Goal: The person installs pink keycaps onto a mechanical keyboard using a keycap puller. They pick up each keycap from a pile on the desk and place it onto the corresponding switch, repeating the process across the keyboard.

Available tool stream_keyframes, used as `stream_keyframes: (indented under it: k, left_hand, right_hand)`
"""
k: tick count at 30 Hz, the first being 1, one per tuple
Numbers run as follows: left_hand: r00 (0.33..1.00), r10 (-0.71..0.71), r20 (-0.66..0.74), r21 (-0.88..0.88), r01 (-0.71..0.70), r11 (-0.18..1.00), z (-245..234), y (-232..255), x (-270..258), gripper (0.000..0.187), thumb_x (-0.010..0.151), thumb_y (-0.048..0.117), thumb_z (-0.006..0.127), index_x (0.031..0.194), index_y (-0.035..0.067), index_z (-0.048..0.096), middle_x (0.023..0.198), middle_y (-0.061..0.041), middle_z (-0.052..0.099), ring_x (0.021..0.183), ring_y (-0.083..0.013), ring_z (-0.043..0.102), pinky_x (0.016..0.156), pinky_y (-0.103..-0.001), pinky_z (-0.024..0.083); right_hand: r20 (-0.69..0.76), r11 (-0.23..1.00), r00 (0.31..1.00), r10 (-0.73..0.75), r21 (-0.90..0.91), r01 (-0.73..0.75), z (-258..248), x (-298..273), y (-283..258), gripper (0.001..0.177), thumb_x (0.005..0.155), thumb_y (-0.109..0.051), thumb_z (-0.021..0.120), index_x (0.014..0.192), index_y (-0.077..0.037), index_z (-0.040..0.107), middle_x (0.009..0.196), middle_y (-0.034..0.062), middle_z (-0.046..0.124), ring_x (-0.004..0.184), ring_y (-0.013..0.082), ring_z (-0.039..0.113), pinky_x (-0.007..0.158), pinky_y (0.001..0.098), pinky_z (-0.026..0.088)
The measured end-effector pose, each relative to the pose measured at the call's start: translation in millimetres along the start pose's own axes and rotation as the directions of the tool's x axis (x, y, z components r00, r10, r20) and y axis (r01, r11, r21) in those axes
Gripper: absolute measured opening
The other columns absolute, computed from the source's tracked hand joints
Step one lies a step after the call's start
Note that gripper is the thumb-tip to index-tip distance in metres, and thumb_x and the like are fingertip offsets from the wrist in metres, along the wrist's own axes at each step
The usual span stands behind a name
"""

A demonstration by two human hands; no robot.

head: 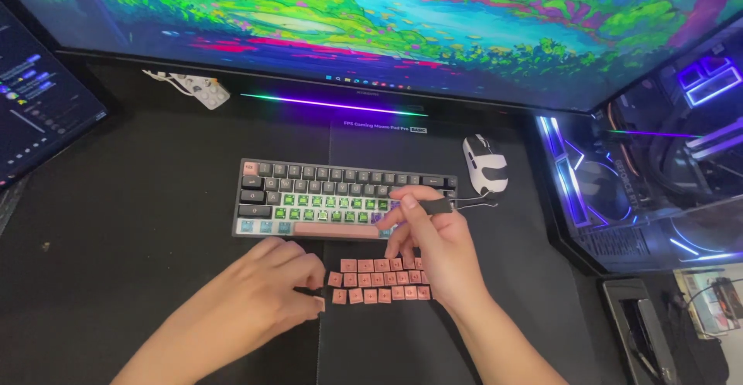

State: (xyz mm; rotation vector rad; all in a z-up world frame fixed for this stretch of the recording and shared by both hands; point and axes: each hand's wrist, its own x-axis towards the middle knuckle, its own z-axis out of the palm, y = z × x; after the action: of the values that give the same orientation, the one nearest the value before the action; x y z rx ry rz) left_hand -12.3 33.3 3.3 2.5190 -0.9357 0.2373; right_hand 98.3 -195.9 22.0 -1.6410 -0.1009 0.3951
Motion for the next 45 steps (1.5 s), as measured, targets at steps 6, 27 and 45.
stream_keyframes:
  k: [6, 27, 45]
  left_hand:
    - [0.999, 0.032, 0.003, 0.047, -0.032, 0.998, 7, -6, 2, 0.034, 0.096, 0.015, 0.074, 0.064, 0.016, 0.062, 0.081, 0.002, 0.048, 0.076, -0.0194, 0.047, 0.073, -0.038, 0.042]
    - [0.998, 0.032, 0.050, -0.011, -0.032, 0.999, 19, -13, 1, 0.014, 0.085, 0.016, 0.085, 0.096, 0.020, 0.078, 0.083, 0.002, 0.049, 0.076, -0.0193, 0.047, 0.077, -0.038, 0.045]
    - [0.875, -0.304, -0.376, 0.125, 0.373, 0.919, -33, -34, -20, 0.021, 0.095, 0.027, 0.067, 0.112, 0.016, 0.075, 0.090, 0.000, 0.069, 0.081, -0.0242, 0.063, 0.072, -0.043, 0.044]
  right_hand:
    - [-0.012, 0.998, 1.000, 0.024, 0.058, -0.024, -3, 4, 5, 0.026, 0.102, -0.025, 0.054, 0.110, -0.003, 0.066, 0.079, 0.0154, 0.075, 0.049, 0.0235, 0.065, 0.044, 0.0287, 0.043]
    - [-0.005, 0.997, 0.998, 0.055, -0.061, -0.055, 1, 3, -2, 0.025, 0.101, -0.024, 0.055, 0.110, -0.006, 0.070, 0.080, 0.0108, 0.077, 0.053, 0.0191, 0.065, 0.047, 0.0258, 0.041]
    - [-0.001, 0.903, 0.994, -0.106, -0.419, 0.096, 2, -1, 10, 0.047, 0.100, -0.045, 0.042, 0.132, -0.022, 0.067, 0.062, -0.0044, 0.052, 0.059, 0.0096, 0.050, 0.065, 0.0268, 0.043]
